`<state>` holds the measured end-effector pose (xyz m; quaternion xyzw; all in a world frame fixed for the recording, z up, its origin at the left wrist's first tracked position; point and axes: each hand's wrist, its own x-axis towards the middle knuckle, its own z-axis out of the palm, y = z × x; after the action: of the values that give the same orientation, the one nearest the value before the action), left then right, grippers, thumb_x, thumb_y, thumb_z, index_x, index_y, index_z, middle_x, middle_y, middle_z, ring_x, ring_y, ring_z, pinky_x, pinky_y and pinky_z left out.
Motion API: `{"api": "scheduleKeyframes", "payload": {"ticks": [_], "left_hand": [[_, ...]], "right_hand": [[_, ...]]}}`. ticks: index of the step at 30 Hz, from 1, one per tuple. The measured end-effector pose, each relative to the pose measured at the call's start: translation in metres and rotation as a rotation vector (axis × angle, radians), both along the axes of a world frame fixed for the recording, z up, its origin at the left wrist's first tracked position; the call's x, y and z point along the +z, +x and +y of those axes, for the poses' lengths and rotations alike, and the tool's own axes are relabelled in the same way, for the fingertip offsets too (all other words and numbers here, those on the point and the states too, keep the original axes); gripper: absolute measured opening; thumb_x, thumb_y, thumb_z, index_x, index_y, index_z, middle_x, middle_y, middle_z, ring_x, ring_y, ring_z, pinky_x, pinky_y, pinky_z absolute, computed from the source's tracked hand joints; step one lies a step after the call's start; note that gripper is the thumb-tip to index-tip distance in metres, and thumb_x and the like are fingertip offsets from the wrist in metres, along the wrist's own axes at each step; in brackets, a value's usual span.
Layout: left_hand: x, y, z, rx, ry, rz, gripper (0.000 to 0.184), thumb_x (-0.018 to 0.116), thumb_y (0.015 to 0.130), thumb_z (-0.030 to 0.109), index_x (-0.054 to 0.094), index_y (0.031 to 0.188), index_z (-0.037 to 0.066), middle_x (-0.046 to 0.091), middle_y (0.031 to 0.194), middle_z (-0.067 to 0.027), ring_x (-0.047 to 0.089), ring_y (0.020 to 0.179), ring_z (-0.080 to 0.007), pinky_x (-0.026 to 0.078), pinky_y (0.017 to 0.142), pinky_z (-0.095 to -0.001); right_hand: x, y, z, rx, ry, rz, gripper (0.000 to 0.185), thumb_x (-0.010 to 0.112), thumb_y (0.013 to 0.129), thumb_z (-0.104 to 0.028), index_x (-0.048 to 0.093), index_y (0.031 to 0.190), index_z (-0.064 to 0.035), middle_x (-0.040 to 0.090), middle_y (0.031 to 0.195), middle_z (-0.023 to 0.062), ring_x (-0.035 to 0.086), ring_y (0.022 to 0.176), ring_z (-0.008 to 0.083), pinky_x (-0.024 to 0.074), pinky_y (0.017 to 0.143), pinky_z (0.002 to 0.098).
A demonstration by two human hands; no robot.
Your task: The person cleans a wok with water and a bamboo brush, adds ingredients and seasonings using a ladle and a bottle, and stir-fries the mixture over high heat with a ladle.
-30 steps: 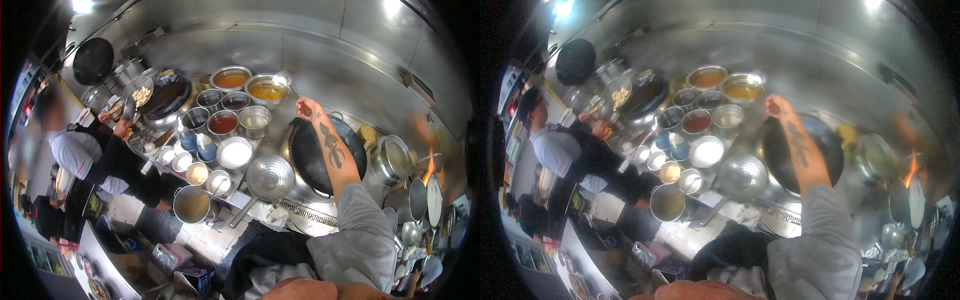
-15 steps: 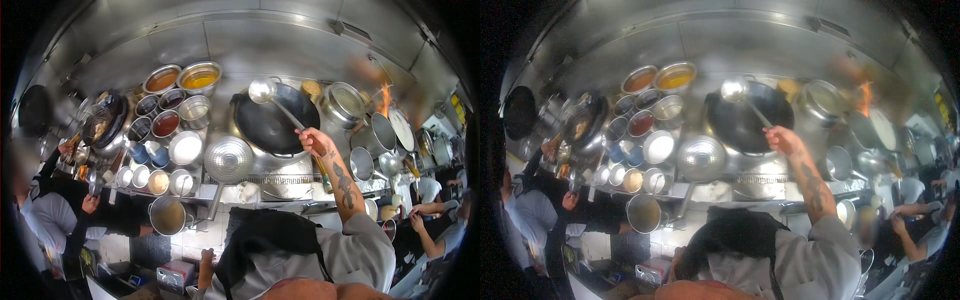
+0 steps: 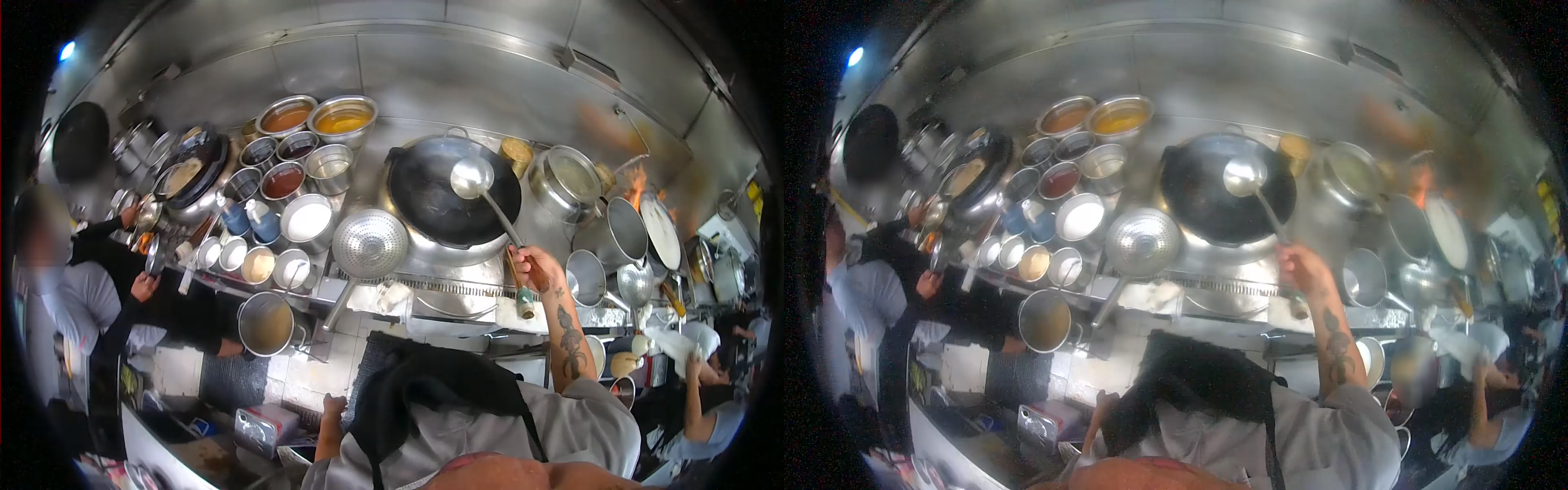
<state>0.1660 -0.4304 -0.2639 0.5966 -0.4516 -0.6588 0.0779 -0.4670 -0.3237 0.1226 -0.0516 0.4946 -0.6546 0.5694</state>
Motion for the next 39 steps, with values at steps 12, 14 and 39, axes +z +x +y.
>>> {"api": "scheduleKeyframes", "payload": {"ticks": [12,14,39], "left_hand": [[0.002,0.073,0.174,-0.981,-0.655,-0.78,0.021,0.065,0.074,0.026,0.069,0.086,0.009,0.068,0.073,-0.0098,0.067,0.066,-0.0236,0.052,0.059,-0.0425],[0.006,0.079,0.175,-0.961,-0.65,-0.8,0.022,0.064,0.074,0.028,0.069,0.085,0.01,0.068,0.071,-0.0098,0.066,0.064,-0.025,0.051,0.057,-0.0434],[-0.011,0.031,0.114,-0.806,-1.087,-1.033,0.019,0.063,0.073,0.024,0.071,0.083,0.011,0.07,0.088,-0.0109,0.066,0.086,-0.0297,0.049,0.08,-0.0379]], "right_hand": [[0.028,-0.026,-0.146,0.286,-0.244,0.147,0.01,0.055,0.085,-0.017,0.055,0.083,-0.0074,0.051,0.064,-0.0015,0.047,0.051,0.0101,0.037,0.044,0.0247],[0.037,-0.024,-0.206,0.246,-0.298,0.286,0.008,0.053,0.085,-0.011,0.053,0.079,-0.0053,0.051,0.062,0.0001,0.048,0.048,0.0106,0.0359,0.041,0.0254],[-0.055,-0.057,-0.023,0.234,0.114,1.179,0.015,0.054,0.081,-0.009,0.059,0.092,-0.0006,0.055,0.063,0.0057,0.051,0.046,0.0135,0.0412,0.042,0.0307]]}}
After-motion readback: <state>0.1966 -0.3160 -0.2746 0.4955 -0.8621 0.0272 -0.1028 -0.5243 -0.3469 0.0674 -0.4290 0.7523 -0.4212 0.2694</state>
